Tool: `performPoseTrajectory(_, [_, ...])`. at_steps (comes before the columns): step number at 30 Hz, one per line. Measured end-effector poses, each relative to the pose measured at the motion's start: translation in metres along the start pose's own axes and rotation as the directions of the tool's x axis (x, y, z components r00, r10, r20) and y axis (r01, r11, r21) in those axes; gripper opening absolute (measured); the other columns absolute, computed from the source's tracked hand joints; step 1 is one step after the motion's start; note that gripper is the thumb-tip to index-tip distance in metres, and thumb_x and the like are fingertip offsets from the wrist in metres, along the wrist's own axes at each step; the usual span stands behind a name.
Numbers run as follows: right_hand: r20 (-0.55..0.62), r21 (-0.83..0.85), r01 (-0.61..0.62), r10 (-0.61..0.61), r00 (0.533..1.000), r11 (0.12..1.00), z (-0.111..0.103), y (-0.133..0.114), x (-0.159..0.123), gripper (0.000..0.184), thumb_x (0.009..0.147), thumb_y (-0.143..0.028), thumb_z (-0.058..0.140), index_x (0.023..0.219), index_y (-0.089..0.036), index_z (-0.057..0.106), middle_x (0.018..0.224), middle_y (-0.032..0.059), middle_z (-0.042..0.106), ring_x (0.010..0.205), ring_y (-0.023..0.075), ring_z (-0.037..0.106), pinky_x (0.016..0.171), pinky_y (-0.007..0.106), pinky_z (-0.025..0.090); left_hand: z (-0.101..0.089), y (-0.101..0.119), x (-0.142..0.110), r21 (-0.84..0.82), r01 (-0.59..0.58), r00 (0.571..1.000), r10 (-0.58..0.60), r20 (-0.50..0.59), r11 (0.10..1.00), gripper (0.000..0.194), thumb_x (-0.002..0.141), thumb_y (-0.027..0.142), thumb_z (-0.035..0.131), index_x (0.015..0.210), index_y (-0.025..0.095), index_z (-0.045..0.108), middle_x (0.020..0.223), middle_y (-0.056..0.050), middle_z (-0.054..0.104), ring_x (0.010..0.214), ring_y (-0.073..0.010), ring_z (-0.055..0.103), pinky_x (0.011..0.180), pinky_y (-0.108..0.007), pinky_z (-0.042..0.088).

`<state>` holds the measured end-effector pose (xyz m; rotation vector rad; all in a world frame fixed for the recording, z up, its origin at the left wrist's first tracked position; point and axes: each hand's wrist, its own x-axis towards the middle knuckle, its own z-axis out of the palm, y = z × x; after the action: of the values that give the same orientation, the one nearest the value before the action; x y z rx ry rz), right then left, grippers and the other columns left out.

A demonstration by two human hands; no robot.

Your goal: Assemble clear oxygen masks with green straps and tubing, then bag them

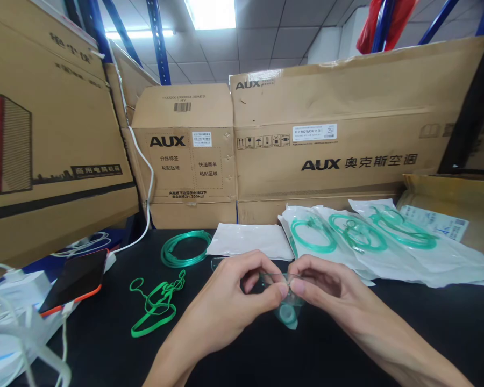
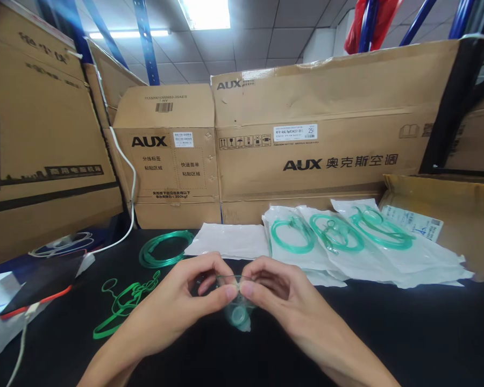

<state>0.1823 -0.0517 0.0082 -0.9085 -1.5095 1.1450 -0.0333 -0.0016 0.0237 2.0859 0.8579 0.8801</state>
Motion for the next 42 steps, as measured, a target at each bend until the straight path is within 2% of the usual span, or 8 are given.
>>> performPoseTrajectory(6, [-0.071,0.364,-0.012,0.041,0.997,0.931,0.007,0.003,0.002,0.018,0.096,-0.041,0.079,0.098,-0.024,0.074,0.097,0.0027,0.069,0.097,0.0221,0.066,0.09,0.036,0.053,0.005,0.002,0.005,-0.258,-0.037,0.999,0.031,-0.028,0.965,0.029,0.102,0.051,0.066,0.106,0.023,0.075,0.092,0.001,0.064,0.082,-0.0153,0.05,0.076,-0.027,0.039])
performPoseTrajectory(9, [-0.1,0.452,0.026,0.022,0.995,0.892,0.008,0.0,0.002,0.016,0.094,-0.039,0.08,0.097,-0.024,0.074,0.097,0.0041,0.071,0.102,0.026,0.069,0.094,0.041,0.056,0.005,0.002,0.006,-0.351,-0.013,1.0,0.011,-0.008,0.936,0.03,0.104,0.05,0.063,0.111,0.021,0.073,0.087,0.002,0.061,0.075,-0.0131,0.047,0.073,-0.024,0.04])
performPoseTrajectory(11, [-0.115,0.452,0.04,0.013,0.993,0.891,0.009,-0.001,0.002,0.016,0.093,-0.039,0.081,0.096,-0.024,0.074,0.095,0.0034,0.071,0.102,0.0261,0.07,0.094,0.042,0.057,0.005,0.003,0.006,-0.386,-0.002,1.0,0.002,0.0,0.923,0.029,0.104,0.048,0.064,0.105,0.02,0.073,0.083,0.002,0.059,0.074,-0.0126,0.047,0.072,-0.023,0.041])
performPoseTrajectory(17, [-0.156,0.4,0.047,0.017,0.988,0.915,0.012,-0.001,0.0,0.017,0.096,-0.041,0.079,0.101,-0.026,0.075,0.099,0.0029,0.069,0.105,0.0239,0.067,0.099,0.042,0.056,0.006,0.008,0.004,-0.448,-0.054,0.998,0.043,-0.035,0.893,0.024,0.106,0.042,0.064,0.108,0.021,0.076,0.105,-0.001,0.073,0.104,-0.0167,0.061,0.096,-0.024,0.044])
performPoseTrajectory(24, [-0.142,0.434,0.08,-0.02,0.99,0.897,0.011,0.0,0.004,0.013,0.097,-0.038,0.078,0.1,-0.025,0.077,0.095,0.0019,0.067,0.101,0.0226,0.069,0.095,0.038,0.057,0.01,0.008,0.004,-0.569,-0.058,0.998,0.047,-0.033,0.821,0.021,0.105,0.038,0.068,0.109,0.021,0.079,0.106,-0.002,0.075,0.102,-0.017,0.064,0.089,-0.025,0.046])
performPoseTrajectory(28, [-0.12,0.458,0.109,-0.06,0.991,0.882,0.012,0.002,0.002,0.013,0.102,-0.035,0.072,0.101,-0.024,0.079,0.103,0.0043,0.07,0.107,0.0225,0.068,0.097,0.035,0.057,0.011,0.01,0.004,-0.583,-0.076,0.997,0.066,-0.039,0.809,0.018,0.105,0.034,0.069,0.109,0.021,0.081,0.104,-0.001,0.076,0.098,-0.015,0.066,0.089,-0.024,0.047])
performPoseTrajectory(36, [-0.102,0.471,0.101,-0.06,0.993,0.876,0.012,0.006,0.002,0.015,0.101,-0.033,0.072,0.092,-0.023,0.078,0.093,0.0032,0.068,0.102,0.0221,0.067,0.097,0.036,0.057,0.014,0.009,0.004,-0.586,-0.096,0.995,0.092,-0.037,0.805,0.022,0.106,0.037,0.066,0.109,0.02,0.08,0.1,-0.002,0.074,0.098,-0.0158,0.065,0.09,-0.024,0.048])
performPoseTrajectory(42, [-0.09,0.414,0.111,-0.08,0.993,0.904,0.007,0.008,0.001,0.017,0.102,-0.037,0.072,0.095,-0.022,0.077,0.093,0.002,0.066,0.094,0.0159,0.061,0.088,0.024,0.054,0.017,0.009,0.003,-0.601,-0.09,0.995,0.094,-0.025,0.795,0.019,0.104,0.036,0.069,0.105,0.02,0.079,0.096,-0.002,0.073,0.097,-0.0146,0.064,0.09,-0.022,0.048])
